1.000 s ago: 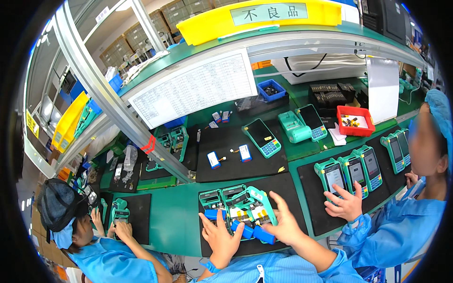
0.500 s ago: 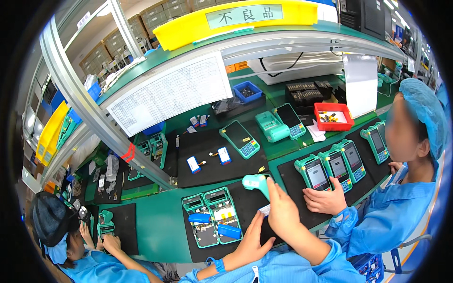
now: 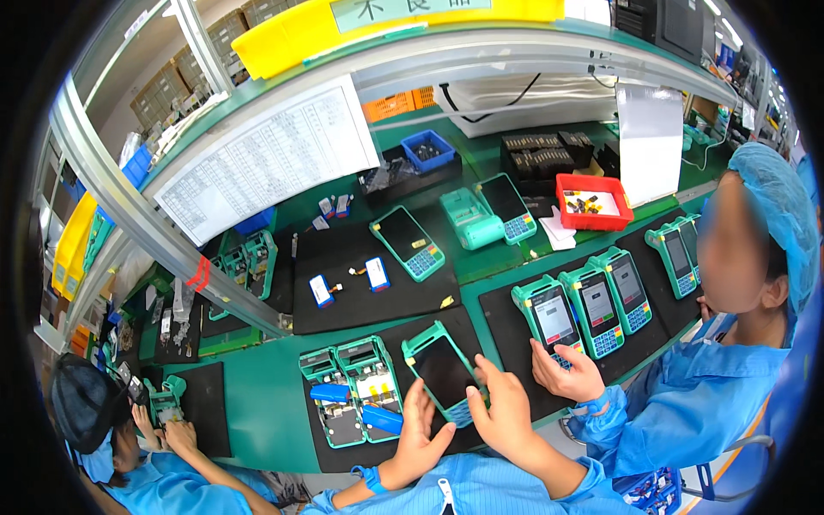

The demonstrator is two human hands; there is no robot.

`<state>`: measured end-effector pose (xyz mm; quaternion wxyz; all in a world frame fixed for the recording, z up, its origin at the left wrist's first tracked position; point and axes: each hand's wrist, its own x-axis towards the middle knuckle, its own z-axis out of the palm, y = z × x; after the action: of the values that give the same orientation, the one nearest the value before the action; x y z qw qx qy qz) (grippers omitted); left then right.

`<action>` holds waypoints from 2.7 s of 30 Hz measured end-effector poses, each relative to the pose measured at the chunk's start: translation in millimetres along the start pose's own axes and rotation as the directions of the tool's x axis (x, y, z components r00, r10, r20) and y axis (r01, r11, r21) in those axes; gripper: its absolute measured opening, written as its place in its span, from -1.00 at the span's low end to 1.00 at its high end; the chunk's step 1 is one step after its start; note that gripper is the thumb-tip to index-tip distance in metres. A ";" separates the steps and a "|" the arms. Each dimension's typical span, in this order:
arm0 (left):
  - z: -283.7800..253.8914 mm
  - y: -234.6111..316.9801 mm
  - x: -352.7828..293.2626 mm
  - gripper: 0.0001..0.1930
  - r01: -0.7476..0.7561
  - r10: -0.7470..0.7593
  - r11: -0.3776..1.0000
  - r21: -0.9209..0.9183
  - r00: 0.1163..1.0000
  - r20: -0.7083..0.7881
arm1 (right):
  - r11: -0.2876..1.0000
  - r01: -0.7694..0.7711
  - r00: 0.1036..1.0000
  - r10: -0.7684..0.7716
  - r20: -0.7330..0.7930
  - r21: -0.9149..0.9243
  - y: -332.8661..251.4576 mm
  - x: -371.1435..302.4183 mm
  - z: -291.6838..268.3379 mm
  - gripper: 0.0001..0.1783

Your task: The person assembles handheld electronic devices by hand, inserting batteries and screen panels into plastic casings at an assembly line station.

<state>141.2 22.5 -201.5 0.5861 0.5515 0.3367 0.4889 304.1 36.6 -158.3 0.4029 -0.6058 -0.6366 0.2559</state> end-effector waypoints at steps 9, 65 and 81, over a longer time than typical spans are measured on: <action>-19.1 39.9 -0.1 -0.08 -0.044 -0.014 0.814 0.580 0.995 0.095 | 0.881 -0.129 0.985 0.062 0.160 0.455 41.8 -2.2 15.1 -0.46; -99.2 86.4 106.8 -0.54 -0.030 0.026 -0.003 1.000 0.999 0.030 | 0.819 -0.287 0.947 0.165 0.275 0.497 34.4 7.7 11.7 -0.50; -136.7 38.6 86.9 -0.75 0.208 -0.187 0.929 0.307 0.978 -0.098 | 0.813 -0.286 0.947 0.157 0.281 0.507 31.7 2.9 14.5 -0.49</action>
<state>31.4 144.6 -173.8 0.5251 0.5847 0.4835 0.3856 310.2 46.1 -191.4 0.4496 -0.5045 -0.5044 0.5375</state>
